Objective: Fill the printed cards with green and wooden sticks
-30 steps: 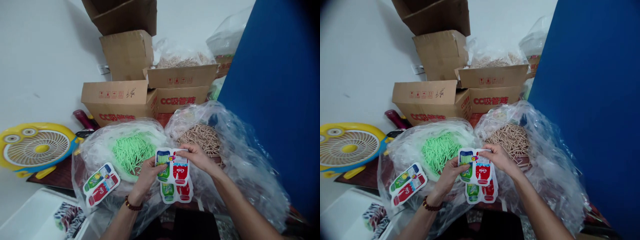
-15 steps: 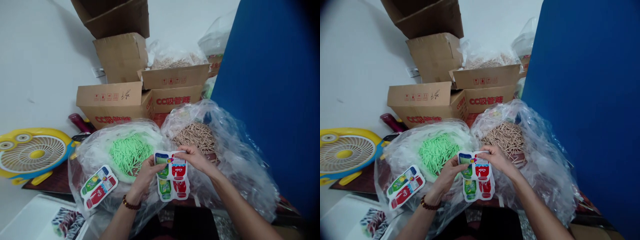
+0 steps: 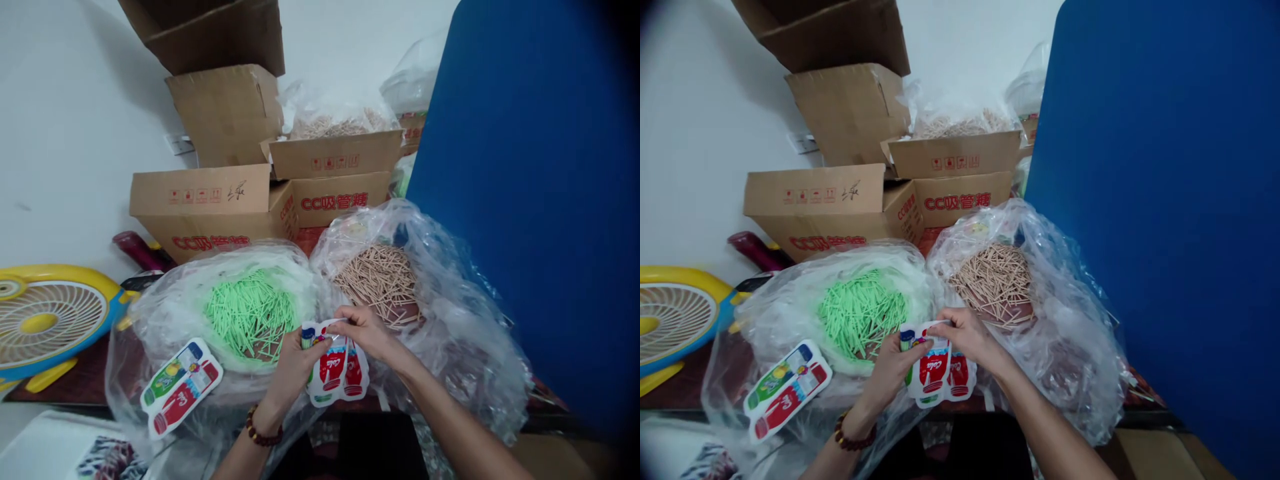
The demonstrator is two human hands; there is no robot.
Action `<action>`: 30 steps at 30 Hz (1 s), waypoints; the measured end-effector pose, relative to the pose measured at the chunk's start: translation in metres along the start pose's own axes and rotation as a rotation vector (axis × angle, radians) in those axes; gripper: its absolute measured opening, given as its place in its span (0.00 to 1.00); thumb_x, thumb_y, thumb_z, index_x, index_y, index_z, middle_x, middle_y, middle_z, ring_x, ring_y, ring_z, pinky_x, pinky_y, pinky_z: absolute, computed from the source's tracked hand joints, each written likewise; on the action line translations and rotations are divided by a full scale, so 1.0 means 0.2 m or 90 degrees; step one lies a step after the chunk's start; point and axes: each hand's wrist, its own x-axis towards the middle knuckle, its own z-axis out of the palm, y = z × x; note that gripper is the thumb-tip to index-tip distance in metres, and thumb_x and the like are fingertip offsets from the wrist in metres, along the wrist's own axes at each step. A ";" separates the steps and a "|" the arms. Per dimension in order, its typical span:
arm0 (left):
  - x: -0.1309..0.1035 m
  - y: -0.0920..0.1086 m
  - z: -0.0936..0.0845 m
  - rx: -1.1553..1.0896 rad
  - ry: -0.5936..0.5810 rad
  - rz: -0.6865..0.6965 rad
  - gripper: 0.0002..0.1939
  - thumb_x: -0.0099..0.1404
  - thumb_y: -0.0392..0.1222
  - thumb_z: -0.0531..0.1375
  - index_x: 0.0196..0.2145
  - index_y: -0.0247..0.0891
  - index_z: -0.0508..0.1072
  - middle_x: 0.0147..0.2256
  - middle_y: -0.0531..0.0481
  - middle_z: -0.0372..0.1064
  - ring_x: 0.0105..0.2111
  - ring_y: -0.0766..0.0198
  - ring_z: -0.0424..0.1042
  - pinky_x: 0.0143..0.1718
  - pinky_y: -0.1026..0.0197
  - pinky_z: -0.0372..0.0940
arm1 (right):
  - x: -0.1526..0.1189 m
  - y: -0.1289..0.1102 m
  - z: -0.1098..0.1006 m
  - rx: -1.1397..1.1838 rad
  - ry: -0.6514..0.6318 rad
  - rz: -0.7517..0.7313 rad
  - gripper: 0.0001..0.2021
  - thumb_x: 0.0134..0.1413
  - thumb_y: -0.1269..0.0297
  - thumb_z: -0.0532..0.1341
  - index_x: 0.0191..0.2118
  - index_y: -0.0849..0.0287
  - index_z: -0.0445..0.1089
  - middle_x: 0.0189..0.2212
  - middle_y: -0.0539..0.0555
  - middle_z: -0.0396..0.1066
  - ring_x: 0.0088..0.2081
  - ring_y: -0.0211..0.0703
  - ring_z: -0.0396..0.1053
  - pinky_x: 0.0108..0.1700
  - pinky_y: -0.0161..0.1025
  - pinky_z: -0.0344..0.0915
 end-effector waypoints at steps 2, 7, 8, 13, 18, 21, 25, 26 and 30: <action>0.00 -0.01 -0.01 0.021 -0.002 -0.003 0.09 0.54 0.41 0.65 0.32 0.32 0.75 0.26 0.50 0.75 0.26 0.63 0.71 0.29 0.65 0.65 | -0.01 0.00 0.01 -0.008 -0.002 -0.001 0.12 0.49 0.58 0.63 0.24 0.62 0.69 0.16 0.43 0.57 0.20 0.31 0.53 0.23 0.30 0.48; 0.01 -0.02 -0.01 0.050 -0.030 -0.035 0.09 0.54 0.43 0.66 0.28 0.32 0.76 0.25 0.51 0.75 0.25 0.63 0.70 0.28 0.65 0.65 | -0.03 0.05 0.01 0.001 -0.045 0.008 0.13 0.50 0.56 0.63 0.25 0.62 0.70 0.17 0.44 0.59 0.21 0.31 0.55 0.23 0.30 0.49; 0.00 -0.02 -0.02 0.052 -0.032 -0.047 0.10 0.53 0.43 0.66 0.28 0.32 0.76 0.24 0.51 0.75 0.24 0.63 0.70 0.27 0.66 0.64 | -0.03 0.07 -0.01 -0.003 -0.064 0.003 0.13 0.50 0.55 0.63 0.26 0.62 0.71 0.18 0.44 0.61 0.22 0.31 0.56 0.24 0.30 0.51; -0.03 0.00 -0.03 0.026 -0.020 -0.123 0.12 0.50 0.44 0.68 0.27 0.32 0.77 0.23 0.48 0.76 0.23 0.59 0.72 0.26 0.63 0.66 | 0.09 0.21 -0.25 -0.212 0.072 0.045 0.16 0.59 0.55 0.54 0.34 0.61 0.72 0.26 0.49 0.71 0.28 0.36 0.66 0.31 0.31 0.59; -0.09 -0.03 -0.04 -0.034 -0.002 -0.170 0.15 0.46 0.46 0.71 0.28 0.31 0.77 0.24 0.45 0.77 0.25 0.54 0.75 0.28 0.60 0.69 | 0.23 0.30 -0.41 -0.448 0.152 0.161 0.11 0.55 0.62 0.56 0.33 0.61 0.74 0.30 0.54 0.74 0.33 0.42 0.69 0.36 0.35 0.59; -0.12 -0.06 -0.03 -0.092 0.031 -0.191 0.15 0.44 0.45 0.71 0.26 0.32 0.76 0.22 0.46 0.76 0.22 0.55 0.75 0.26 0.59 0.69 | 0.31 0.32 -0.36 -0.509 0.124 0.198 0.11 0.54 0.64 0.56 0.35 0.61 0.75 0.34 0.57 0.76 0.38 0.46 0.71 0.39 0.37 0.60; -0.14 -0.09 -0.03 -0.147 0.077 -0.216 0.16 0.42 0.43 0.72 0.26 0.32 0.74 0.21 0.47 0.76 0.20 0.56 0.74 0.26 0.58 0.69 | 0.43 0.34 -0.28 -0.574 0.087 0.276 0.12 0.56 0.63 0.58 0.39 0.64 0.74 0.41 0.64 0.74 0.45 0.52 0.70 0.44 0.42 0.62; -0.13 -0.09 -0.03 -0.155 0.090 -0.218 0.17 0.41 0.43 0.73 0.26 0.32 0.74 0.21 0.47 0.76 0.20 0.55 0.74 0.25 0.58 0.69 | 0.46 0.34 -0.27 -0.585 0.074 0.293 0.12 0.56 0.63 0.58 0.40 0.65 0.74 0.42 0.64 0.73 0.46 0.52 0.70 0.45 0.43 0.63; -0.12 -0.09 -0.04 -0.155 0.118 -0.198 0.18 0.40 0.43 0.73 0.26 0.32 0.74 0.20 0.47 0.76 0.20 0.55 0.74 0.24 0.58 0.69 | 0.53 0.35 -0.22 -0.612 0.027 0.318 0.15 0.59 0.60 0.58 0.48 0.63 0.67 0.47 0.58 0.68 0.46 0.47 0.68 0.48 0.49 0.66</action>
